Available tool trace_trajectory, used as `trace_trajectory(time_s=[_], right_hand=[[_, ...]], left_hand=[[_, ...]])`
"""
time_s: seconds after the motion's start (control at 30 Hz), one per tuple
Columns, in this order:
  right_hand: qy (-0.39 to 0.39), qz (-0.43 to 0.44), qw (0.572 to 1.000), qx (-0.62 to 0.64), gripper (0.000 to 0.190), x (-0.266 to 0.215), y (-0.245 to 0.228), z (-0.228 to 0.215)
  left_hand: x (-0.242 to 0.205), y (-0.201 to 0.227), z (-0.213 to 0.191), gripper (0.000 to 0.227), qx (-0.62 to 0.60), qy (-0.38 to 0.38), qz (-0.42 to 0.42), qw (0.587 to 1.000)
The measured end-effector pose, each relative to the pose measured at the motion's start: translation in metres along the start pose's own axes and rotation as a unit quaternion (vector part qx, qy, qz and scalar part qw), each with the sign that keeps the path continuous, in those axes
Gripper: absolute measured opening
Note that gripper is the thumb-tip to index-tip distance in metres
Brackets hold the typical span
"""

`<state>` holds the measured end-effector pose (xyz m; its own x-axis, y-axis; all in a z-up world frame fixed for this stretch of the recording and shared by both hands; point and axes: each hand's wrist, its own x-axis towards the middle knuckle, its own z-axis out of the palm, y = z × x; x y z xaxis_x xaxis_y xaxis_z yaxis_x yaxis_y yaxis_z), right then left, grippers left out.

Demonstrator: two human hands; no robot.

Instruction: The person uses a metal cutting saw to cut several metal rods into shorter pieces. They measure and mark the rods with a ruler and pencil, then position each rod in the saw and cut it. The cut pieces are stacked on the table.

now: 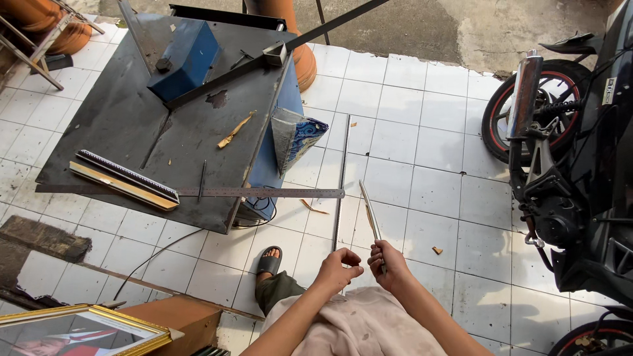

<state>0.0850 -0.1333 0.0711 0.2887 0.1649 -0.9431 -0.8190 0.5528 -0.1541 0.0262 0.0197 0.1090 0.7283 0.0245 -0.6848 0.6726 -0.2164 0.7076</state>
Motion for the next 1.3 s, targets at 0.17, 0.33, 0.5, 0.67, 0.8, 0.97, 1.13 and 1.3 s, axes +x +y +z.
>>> trace_trajectory(time_s=[0.17,0.33,0.5,0.67,0.8,0.97,1.13,1.3], right_hand=[[0.088,-0.182,0.976,-0.078,0.015,-0.1,0.03,0.061],[-0.071,-0.277,0.927,-0.243,0.019,-0.122,0.085,0.149],[-0.213,-0.251,0.827,-0.455,0.056,-0.14,0.085,0.253],[-0.062,-0.305,0.948,0.071,0.022,-0.138,0.043,0.269],[-0.06,-0.408,0.895,0.171,0.126,-0.106,-0.033,0.214],[0.213,-0.416,0.796,0.385,0.028,-0.115,-0.094,0.213],[0.361,-0.272,0.821,0.349,0.043,-0.037,-0.081,0.191],[0.325,-0.262,0.852,0.316,0.078,0.028,0.006,0.245]], left_hand=[[0.004,0.075,-0.031,0.029,-0.024,-0.011,0.044,0.999],[-0.006,0.178,-0.097,0.08,0.26,-0.102,0.009,0.96],[-0.005,0.191,-0.219,0.052,0.36,-0.04,0.104,0.926],[-0.003,0.148,-0.386,0.074,0.545,0.008,0.227,0.807],[-0.006,0.103,-0.499,0.052,0.558,-0.004,0.262,0.787],[0.023,0.061,-0.571,0.069,0.615,-0.016,0.34,0.711],[0.084,0.049,-0.59,0.041,0.611,0.144,0.344,0.698],[0.132,0.043,-0.607,0.06,0.488,0.396,0.18,0.757]])
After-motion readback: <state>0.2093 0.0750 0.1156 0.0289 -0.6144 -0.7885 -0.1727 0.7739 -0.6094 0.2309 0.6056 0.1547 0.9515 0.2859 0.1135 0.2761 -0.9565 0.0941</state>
